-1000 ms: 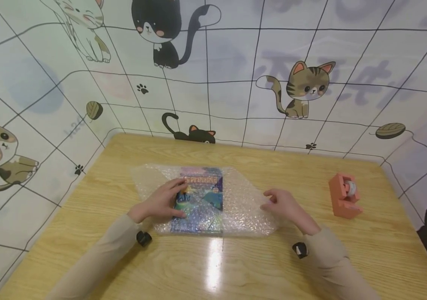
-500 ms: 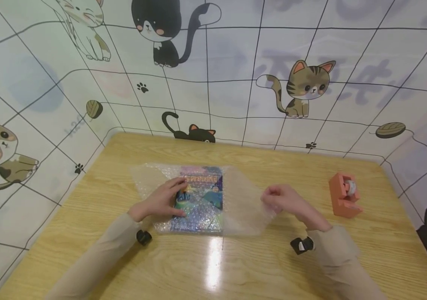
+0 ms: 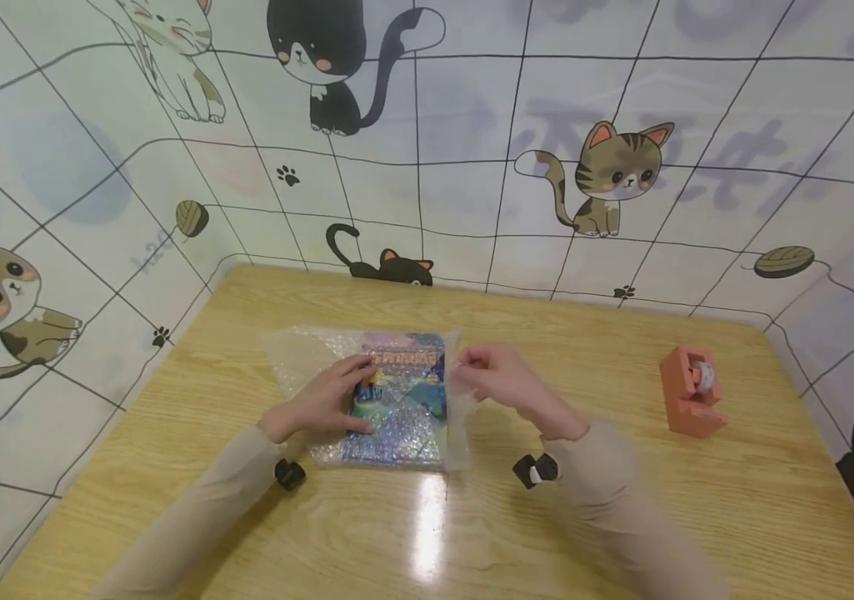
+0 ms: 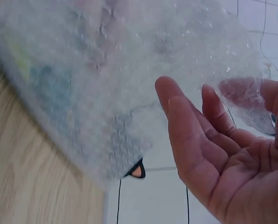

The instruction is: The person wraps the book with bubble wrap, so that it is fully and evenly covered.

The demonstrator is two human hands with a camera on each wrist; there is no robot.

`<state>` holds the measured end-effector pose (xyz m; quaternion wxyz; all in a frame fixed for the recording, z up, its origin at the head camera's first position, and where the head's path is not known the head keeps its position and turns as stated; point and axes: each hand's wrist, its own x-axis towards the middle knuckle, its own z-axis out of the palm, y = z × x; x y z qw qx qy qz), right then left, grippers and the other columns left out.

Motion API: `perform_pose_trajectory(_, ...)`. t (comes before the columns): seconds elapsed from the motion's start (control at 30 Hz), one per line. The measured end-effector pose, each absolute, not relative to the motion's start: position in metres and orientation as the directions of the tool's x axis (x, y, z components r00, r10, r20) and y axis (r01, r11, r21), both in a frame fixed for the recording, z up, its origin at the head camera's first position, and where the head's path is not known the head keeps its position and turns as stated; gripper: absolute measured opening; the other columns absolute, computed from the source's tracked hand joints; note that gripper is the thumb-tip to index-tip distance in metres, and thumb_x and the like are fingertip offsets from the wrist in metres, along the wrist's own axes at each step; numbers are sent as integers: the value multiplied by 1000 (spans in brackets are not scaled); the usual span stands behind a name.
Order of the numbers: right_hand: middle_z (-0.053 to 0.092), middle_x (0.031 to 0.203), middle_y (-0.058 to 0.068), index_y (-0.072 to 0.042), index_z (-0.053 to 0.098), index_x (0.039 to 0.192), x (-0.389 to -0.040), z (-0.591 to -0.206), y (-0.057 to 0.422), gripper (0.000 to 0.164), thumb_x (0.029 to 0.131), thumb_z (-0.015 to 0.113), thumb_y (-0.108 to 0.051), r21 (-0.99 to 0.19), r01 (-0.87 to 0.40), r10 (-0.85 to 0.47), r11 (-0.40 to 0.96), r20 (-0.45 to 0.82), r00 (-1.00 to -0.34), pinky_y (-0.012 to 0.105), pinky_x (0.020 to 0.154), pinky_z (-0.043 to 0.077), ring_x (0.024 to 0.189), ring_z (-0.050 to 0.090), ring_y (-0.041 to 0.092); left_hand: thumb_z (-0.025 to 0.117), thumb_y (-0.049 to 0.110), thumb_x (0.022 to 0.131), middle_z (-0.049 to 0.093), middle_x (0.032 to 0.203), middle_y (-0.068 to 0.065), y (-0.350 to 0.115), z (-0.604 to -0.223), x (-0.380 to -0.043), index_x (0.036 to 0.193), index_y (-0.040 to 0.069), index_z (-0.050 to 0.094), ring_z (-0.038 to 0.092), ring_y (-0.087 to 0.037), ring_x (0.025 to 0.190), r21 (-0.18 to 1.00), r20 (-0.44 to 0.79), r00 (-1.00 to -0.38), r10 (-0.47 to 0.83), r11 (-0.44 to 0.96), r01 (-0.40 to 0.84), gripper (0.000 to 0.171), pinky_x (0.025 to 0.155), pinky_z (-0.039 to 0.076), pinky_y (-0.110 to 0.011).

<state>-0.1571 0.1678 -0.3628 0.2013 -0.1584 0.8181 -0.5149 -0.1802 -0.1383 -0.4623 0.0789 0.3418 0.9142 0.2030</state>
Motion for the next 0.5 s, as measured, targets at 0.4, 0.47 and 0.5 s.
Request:
perform_pose_trajectory(0.4,61,70,2,2,62,80,-163,-385,102,12,88,58,-6,-905,-79,-445,417,-128,-886,39,62,55,66,56,10,77,46,72,28,150,-17,-138,-465,-181,141,-1,37,24,-34,137,429,9,-757,653,681,593,93,109,26,-49)
perform_pose_trajectory(0.47,61,68,1,2,63,81,-164,-391,95,11,87,58,-5,-901,-91,-437,424,-116,-892,34,58,54,61,54,9,78,46,72,29,149,-17,-138,-466,-181,141,-1,37,24,-34,137,431,10,-760,650,683,590,92,109,26,-49)
perform_pose_trajectory(0.5,60,67,1,3,64,81,-165,-393,92,11,87,59,-4,-900,-97,-435,425,-109,-894,31,55,53,58,53,9,78,45,72,29,149,-17,-138,-466,-181,141,-1,38,24,-34,137,434,15,-760,650,681,590,92,109,26,-50)
